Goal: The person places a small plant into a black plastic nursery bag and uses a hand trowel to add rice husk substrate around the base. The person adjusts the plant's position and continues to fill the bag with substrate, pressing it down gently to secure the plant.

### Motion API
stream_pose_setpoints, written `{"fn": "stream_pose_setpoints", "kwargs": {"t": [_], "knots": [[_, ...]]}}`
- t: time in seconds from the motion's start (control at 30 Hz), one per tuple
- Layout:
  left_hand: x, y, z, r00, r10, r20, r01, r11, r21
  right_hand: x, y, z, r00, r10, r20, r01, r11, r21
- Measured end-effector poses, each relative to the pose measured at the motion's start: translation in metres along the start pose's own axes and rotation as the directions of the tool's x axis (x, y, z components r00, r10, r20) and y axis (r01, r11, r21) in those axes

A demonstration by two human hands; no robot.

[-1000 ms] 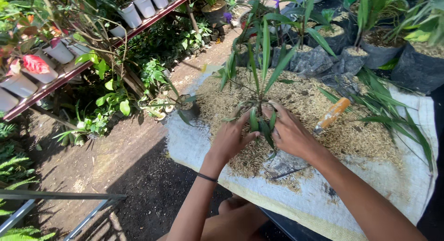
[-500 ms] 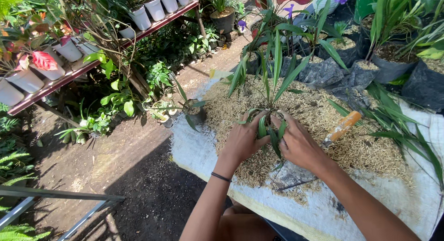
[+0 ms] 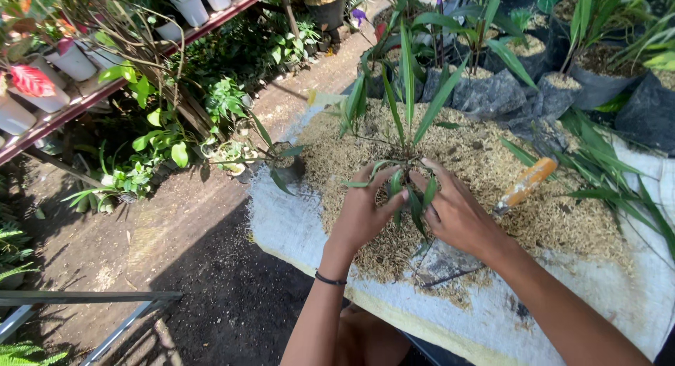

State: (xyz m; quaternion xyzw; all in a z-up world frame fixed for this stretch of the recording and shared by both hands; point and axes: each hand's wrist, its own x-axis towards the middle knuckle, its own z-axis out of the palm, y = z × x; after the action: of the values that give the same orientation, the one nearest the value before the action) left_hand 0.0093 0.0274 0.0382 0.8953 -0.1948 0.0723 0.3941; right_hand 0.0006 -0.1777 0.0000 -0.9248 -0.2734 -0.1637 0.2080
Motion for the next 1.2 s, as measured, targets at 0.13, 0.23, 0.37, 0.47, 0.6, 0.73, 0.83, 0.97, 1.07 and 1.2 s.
{"fn": "stream_pose_setpoints", "kwargs": {"t": [0.13, 0.23, 0.37, 0.47, 0.6, 0.73, 0.83, 0.97, 1.07, 1.2], "knots": [[0.014, -0.034, 0.032, 0.977, 0.139, -0.16, -0.146, 0.989, -0.028, -0.006, 0.023, 0.028, 1.0, 0.014, 0.024, -0.014, 1.0, 0.002], [0.022, -0.037, 0.039, 0.966, 0.14, -0.218, -0.153, 0.987, -0.047, -0.004, 0.019, 0.023, 1.0, 0.004, 0.025, -0.004, 1.0, 0.015], [0.023, -0.035, 0.052, 0.959, 0.05, -0.28, -0.107, 0.975, -0.192, -0.003, 0.008, 0.011, 1.0, -0.008, 0.026, 0.008, 1.0, 0.011], [0.017, -0.03, 0.054, 0.936, 0.03, -0.35, -0.125, 0.959, -0.253, -0.002, 0.006, 0.008, 1.0, 0.001, 0.024, -0.002, 1.0, 0.017], [0.027, -0.049, 0.067, 0.91, 0.129, -0.395, -0.199, 0.97, -0.143, 0.001, 0.014, 0.006, 0.998, 0.062, -0.007, -0.061, 0.996, 0.061], [0.027, -0.048, 0.063, 0.926, 0.132, -0.353, -0.2, 0.966, -0.164, 0.004, 0.025, 0.006, 0.998, 0.059, 0.004, -0.059, 0.997, 0.049], [0.029, -0.055, 0.065, 0.933, 0.125, -0.338, -0.183, 0.973, -0.144, 0.005, 0.026, 0.005, 0.996, 0.082, 0.021, -0.084, 0.993, 0.087], [0.034, -0.048, 0.054, 0.966, 0.09, -0.244, -0.12, 0.987, -0.11, 0.008, 0.021, 0.0, 0.999, 0.054, 0.002, -0.054, 0.996, 0.075], [0.034, -0.059, 0.054, 0.97, 0.104, -0.219, -0.126, 0.988, -0.089, 0.009, 0.018, -0.001, 0.997, 0.071, 0.026, -0.072, 0.995, 0.063], [0.033, -0.048, 0.048, 0.982, 0.054, -0.182, -0.054, 0.999, 0.006, 0.008, 0.022, 0.0, 0.996, 0.083, 0.019, -0.084, 0.991, 0.101]]}}
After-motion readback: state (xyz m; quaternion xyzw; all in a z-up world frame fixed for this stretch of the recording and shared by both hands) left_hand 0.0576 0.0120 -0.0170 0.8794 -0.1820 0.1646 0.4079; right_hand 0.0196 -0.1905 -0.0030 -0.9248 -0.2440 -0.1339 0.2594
